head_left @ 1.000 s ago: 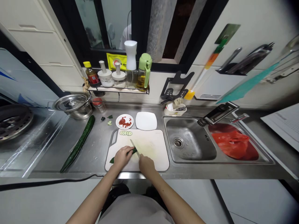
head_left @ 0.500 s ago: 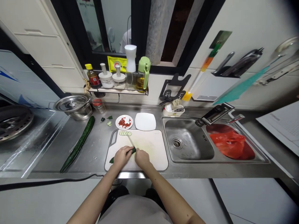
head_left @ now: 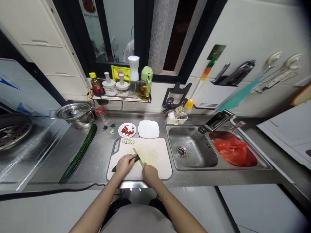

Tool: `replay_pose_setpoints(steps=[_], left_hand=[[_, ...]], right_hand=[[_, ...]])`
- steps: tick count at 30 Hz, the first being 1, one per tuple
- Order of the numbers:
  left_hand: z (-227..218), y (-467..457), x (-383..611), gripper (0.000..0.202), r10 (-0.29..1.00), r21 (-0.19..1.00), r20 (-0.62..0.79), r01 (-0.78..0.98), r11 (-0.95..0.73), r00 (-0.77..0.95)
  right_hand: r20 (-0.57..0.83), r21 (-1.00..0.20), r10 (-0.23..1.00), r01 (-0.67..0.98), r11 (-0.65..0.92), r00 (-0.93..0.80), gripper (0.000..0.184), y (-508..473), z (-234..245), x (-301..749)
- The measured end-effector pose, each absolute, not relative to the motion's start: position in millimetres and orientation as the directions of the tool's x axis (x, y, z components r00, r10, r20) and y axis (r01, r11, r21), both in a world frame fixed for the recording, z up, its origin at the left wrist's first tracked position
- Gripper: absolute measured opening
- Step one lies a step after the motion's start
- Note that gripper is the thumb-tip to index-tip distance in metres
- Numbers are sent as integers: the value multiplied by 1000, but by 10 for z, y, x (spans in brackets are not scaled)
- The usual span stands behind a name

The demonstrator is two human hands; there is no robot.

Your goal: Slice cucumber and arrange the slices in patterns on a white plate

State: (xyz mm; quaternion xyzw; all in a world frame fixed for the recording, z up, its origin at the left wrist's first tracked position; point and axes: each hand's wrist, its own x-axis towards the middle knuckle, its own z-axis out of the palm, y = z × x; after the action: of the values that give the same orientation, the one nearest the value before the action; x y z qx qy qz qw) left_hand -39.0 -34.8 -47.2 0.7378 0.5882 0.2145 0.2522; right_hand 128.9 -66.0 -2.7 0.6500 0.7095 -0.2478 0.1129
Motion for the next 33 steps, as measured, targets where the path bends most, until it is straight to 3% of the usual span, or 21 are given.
replay_pose_setpoints(steps=[19,33], left_hand=[[-450,-215,-442,31,978,551,-15,818,-165,207],[-419,-222,-481,30,996,613,32,785,-83,81]], right_hand=[[-509,-176,858,984,-25,-69,28,-750,94,1575],[-396,-234,918,969,-82,-18,29,-701,176,1668]])
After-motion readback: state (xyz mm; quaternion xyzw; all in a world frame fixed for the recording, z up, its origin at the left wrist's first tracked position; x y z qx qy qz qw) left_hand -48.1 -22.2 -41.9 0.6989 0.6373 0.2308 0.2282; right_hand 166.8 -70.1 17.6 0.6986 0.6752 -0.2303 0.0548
